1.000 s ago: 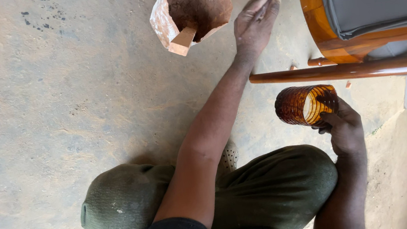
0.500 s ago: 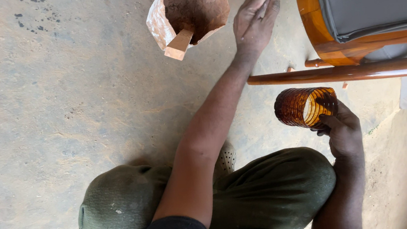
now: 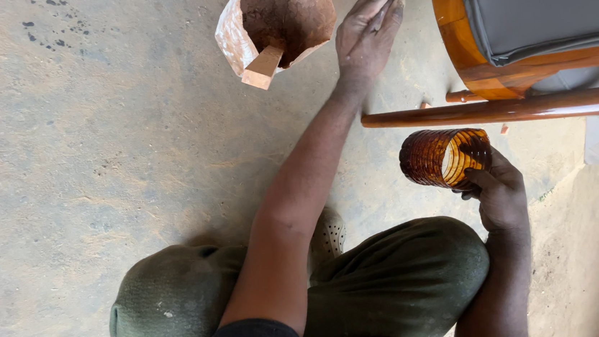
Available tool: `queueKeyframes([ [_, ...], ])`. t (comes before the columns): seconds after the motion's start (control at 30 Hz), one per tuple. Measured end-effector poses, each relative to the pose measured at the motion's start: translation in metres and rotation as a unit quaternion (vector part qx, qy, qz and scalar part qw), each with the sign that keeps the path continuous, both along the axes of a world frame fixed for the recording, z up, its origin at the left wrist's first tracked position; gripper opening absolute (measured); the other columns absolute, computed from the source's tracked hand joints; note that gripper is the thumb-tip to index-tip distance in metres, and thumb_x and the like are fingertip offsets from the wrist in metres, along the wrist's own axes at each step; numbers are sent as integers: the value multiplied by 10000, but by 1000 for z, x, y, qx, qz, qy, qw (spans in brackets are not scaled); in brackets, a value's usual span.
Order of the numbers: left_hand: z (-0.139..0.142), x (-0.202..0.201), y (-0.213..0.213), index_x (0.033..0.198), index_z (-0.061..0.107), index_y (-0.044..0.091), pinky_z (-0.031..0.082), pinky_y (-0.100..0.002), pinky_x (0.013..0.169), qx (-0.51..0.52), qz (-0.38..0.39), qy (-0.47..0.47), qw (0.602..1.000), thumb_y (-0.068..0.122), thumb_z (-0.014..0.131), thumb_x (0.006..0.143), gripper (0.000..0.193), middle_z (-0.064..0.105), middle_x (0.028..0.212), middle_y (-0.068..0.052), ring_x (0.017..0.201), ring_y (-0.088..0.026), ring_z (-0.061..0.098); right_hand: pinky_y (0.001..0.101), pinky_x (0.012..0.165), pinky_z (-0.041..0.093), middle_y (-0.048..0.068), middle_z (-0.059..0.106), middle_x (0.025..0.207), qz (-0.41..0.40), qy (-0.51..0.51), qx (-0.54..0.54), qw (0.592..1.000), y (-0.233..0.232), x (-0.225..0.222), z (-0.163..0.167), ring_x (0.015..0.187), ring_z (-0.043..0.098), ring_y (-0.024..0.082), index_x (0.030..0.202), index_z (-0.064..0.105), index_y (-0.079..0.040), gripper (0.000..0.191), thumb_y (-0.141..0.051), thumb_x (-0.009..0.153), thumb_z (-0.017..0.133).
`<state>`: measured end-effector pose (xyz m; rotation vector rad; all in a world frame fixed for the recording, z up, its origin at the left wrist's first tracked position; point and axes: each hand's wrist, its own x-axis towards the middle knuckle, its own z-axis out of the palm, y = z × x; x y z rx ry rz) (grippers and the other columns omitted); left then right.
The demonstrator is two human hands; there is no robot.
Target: The person applies a brown finish to the wooden frame of a chair using a paintbrush. They dip the brush into a container and coat the legs and armrests of multiple chairs in a workshop.
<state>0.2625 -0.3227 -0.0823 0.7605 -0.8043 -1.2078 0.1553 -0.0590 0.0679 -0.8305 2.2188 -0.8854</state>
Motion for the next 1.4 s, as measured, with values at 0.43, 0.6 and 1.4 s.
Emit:
queueKeyframes([
  [0.43, -17, -12, 69, 1156, 728, 123, 674, -266, 818, -51, -14, -68, 996, 98, 776, 940, 222, 764, 1117, -96, 978, -138, 788, 224, 570, 509, 110, 713, 1006, -27, -29, -78, 996, 0, -6, -6, 726, 659, 124, 1363, 618, 48, 483, 65, 894, 504],
  [0.6, -9, -8, 81, 1175, 713, 125, 665, -262, 928, -50, 14, -71, 996, 66, 770, 910, 278, 759, 1117, -66, 1030, -139, 760, 232, 580, 525, 122, 716, 1007, -32, -19, -67, 997, -2, 0, -5, 730, 668, 135, 1363, 624, 44, 500, 62, 879, 501],
  [1.4, -18, -16, 94, 1263, 690, 169, 645, -261, 948, -54, 18, -67, 996, 61, 767, 922, 365, 718, 1178, -45, 1073, -126, 732, 235, 592, 531, 119, 715, 996, -22, -26, -68, 997, -1, 1, -5, 744, 669, 139, 1325, 632, 36, 454, 54, 887, 513],
])
